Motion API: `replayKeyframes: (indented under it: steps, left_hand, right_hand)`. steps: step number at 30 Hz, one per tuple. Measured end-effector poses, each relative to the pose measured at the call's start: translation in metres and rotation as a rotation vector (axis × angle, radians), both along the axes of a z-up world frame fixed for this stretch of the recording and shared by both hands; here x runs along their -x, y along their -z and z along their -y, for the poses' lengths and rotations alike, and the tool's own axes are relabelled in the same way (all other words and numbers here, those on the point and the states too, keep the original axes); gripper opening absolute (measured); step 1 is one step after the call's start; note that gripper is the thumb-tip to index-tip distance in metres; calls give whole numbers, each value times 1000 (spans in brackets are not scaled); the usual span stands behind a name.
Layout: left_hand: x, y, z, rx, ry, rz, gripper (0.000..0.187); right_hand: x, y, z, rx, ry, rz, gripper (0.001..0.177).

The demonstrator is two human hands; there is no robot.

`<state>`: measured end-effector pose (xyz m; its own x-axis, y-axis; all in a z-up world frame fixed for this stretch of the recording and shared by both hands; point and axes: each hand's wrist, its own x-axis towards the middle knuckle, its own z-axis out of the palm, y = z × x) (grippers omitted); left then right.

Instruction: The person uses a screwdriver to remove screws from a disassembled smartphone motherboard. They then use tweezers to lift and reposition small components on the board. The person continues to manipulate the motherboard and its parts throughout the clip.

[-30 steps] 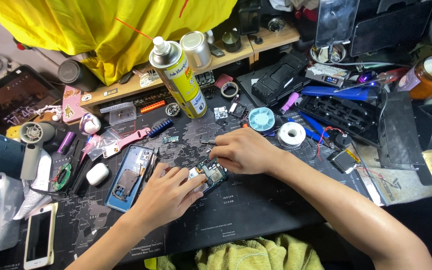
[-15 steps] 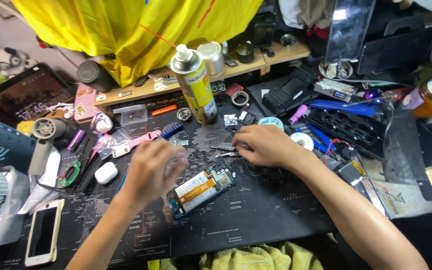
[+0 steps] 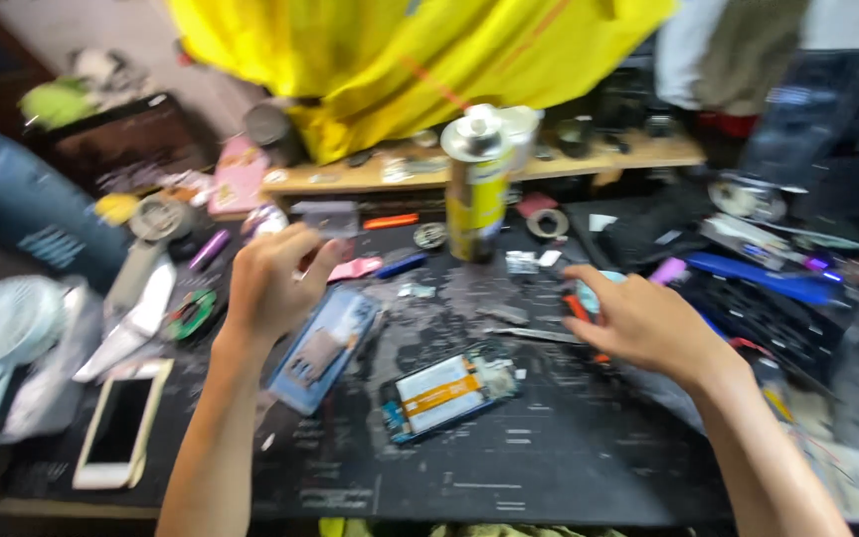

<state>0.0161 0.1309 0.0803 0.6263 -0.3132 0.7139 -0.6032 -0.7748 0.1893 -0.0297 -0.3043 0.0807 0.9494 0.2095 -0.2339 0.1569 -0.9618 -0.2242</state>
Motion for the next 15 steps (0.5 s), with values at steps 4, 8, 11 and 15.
replayKeyframes:
  steps: [4,8,11,15]
  left_hand:
    - [2,-10,-24,-49,-76,-211,27]
    - [9,-23,-25,-51,-61,-389,28]
    - [6,-18,-30,-103,-57,-596,26]
    - [2,-9,-27,-255,-79,-857,17]
  right_hand:
    - [-1,19,-5,204,-137,57,90]
    - [-1,4,-16,92,-50,-81,88]
    - [0,-11,-20,-73,25,-71,84]
    - [1,2,-2,-402,114,225,69]
